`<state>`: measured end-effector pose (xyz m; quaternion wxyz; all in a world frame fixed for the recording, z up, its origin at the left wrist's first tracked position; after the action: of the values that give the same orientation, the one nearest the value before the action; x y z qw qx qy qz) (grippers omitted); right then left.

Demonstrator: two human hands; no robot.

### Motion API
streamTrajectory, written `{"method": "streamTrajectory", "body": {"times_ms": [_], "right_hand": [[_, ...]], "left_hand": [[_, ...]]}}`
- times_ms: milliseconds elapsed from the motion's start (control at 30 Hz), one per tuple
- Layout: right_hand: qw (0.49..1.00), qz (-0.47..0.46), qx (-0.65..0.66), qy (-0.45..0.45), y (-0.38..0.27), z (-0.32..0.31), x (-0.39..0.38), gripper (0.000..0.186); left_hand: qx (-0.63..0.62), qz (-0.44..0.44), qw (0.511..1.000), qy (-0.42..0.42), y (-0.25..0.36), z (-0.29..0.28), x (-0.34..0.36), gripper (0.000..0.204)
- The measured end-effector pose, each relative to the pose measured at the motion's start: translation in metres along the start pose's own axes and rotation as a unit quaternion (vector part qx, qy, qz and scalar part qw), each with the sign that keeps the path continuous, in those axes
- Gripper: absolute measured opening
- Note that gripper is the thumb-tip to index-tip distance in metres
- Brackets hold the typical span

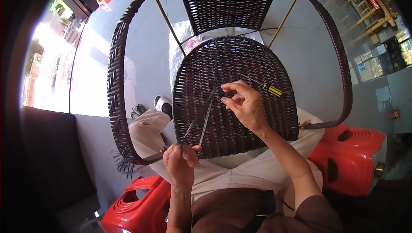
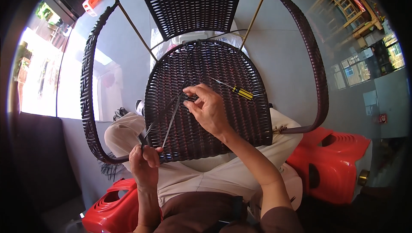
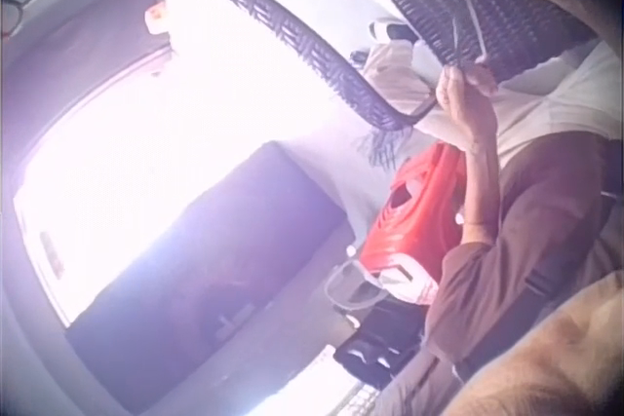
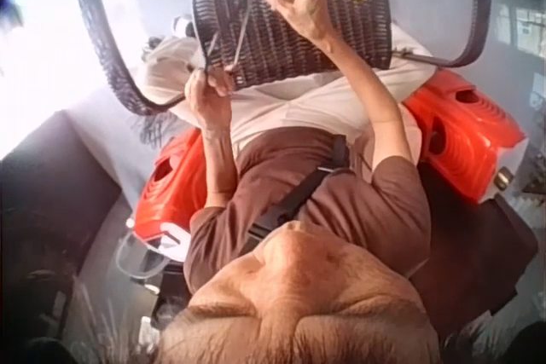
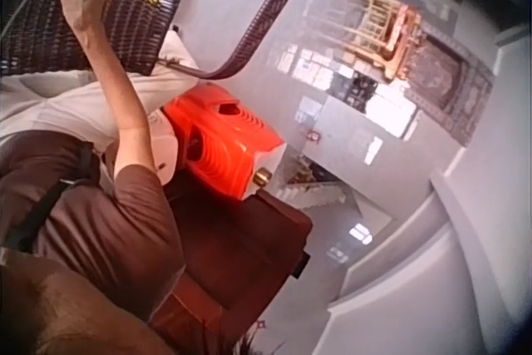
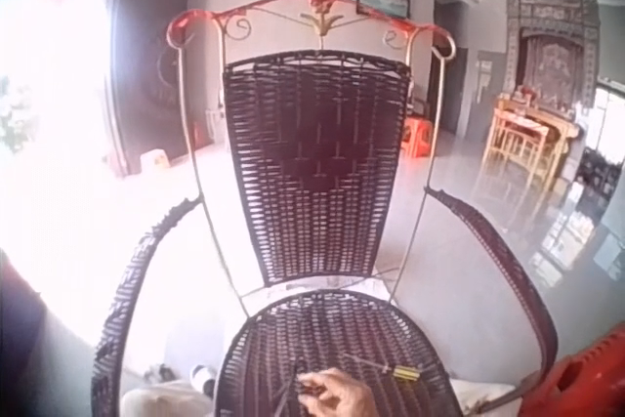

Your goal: The person threads a dark synthetic strap through the woven seat of a chair by hand and uses a screwdriver to push the material into position.

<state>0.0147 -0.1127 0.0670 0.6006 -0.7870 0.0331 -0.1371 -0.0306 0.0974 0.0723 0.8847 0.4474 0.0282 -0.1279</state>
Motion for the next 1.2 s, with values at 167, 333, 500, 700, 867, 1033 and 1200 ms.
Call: {"method": "streamTrajectory", "body": {"times_ms": [167, 333, 500, 700, 867, 1033, 1200], "right_hand": [[0.997, -0.049, -0.015, -0.052, -0.018, 0.021, 0.007, 0.029], [0.982, -0.131, -0.038, -0.134, -0.021, 0.023, 0.008, 0.026], [0.957, -0.196, -0.154, -0.148, -0.035, 0.023, 0.0, 0.028], [0.905, -0.389, -0.169, -0.024, -0.043, 0.034, -0.02, 0.023], [0.908, -0.373, -0.186, -0.045, -0.056, 0.021, -0.022, 0.019], [0.912, -0.276, -0.215, -0.214, -0.059, 0.006, -0.031, 0.009], [0.814, -0.124, -0.186, -0.537, -0.037, -0.005, -0.015, 0.009]], "left_hand": [[-0.025, -0.002, 1.0, 0.011, 0.0, -0.005, -0.003, 0.032], [-0.015, 0.003, 1.0, -0.01, 0.003, -0.006, -0.001, 0.03], [-0.014, 0.006, 1.0, -0.015, 0.003, -0.008, 0.0, 0.028], [-0.005, -0.005, 1.0, -0.013, 0.007, 0.003, 0.001, 0.028], [0.018, -0.001, 1.0, -0.019, 0.01, 0.003, 0.002, 0.029], [0.309, -0.08, 0.928, -0.193, 0.018, 0.011, -0.005, 0.017], [0.434, -0.152, 0.849, -0.262, -0.008, 0.016, -0.006, 0.013]]}}
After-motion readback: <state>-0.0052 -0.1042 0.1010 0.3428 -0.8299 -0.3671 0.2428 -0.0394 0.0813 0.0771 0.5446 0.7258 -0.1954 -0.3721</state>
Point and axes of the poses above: each hand's wrist, its own x-axis towards the middle knuckle, its own z-axis out of the palm, y = z × x, the point moved 4 cm from there along x, towards the middle knuckle
